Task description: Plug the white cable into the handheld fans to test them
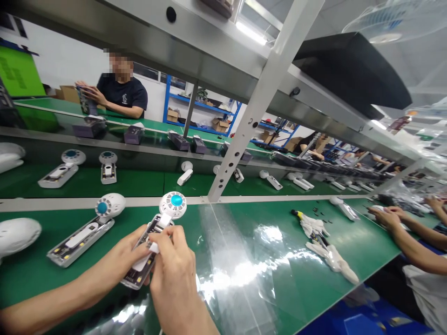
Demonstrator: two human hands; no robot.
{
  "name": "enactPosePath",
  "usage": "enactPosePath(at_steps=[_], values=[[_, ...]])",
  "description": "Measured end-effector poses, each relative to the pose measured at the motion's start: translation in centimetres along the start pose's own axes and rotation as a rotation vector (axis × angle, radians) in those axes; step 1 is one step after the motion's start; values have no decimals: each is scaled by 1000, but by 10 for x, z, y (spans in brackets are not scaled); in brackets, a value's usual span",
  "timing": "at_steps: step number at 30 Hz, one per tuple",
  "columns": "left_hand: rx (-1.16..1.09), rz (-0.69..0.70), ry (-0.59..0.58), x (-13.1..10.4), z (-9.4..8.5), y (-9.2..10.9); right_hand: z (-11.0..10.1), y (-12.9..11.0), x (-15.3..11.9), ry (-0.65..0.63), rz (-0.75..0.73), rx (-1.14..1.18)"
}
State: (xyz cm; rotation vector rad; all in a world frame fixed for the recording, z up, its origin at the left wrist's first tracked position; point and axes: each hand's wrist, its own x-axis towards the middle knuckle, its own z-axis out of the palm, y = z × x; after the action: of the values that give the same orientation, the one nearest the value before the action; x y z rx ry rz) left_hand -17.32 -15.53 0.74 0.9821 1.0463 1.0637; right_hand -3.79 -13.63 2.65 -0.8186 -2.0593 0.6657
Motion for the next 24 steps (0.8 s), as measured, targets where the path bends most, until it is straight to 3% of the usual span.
enactPosePath(at_steps=[3,6,9,16,20,24], values=[[-78,-9,55,-1,2,8,-4,2,-2,24,45,144],[-158,-58,63,-2,2,15,-10,7,-4,77,329,262],[-217,-147,77,-3,0,15,-14,11,-7,-38,558,356],[-238,-201,82,-3,4,11,-12,7,-7,-105,446,411],[-191,-130,37,-4,8,14,-15,5,-3,-102,482,376],[-4,-82,9,-4,8,16,-21,5,0,-148,550,286]])
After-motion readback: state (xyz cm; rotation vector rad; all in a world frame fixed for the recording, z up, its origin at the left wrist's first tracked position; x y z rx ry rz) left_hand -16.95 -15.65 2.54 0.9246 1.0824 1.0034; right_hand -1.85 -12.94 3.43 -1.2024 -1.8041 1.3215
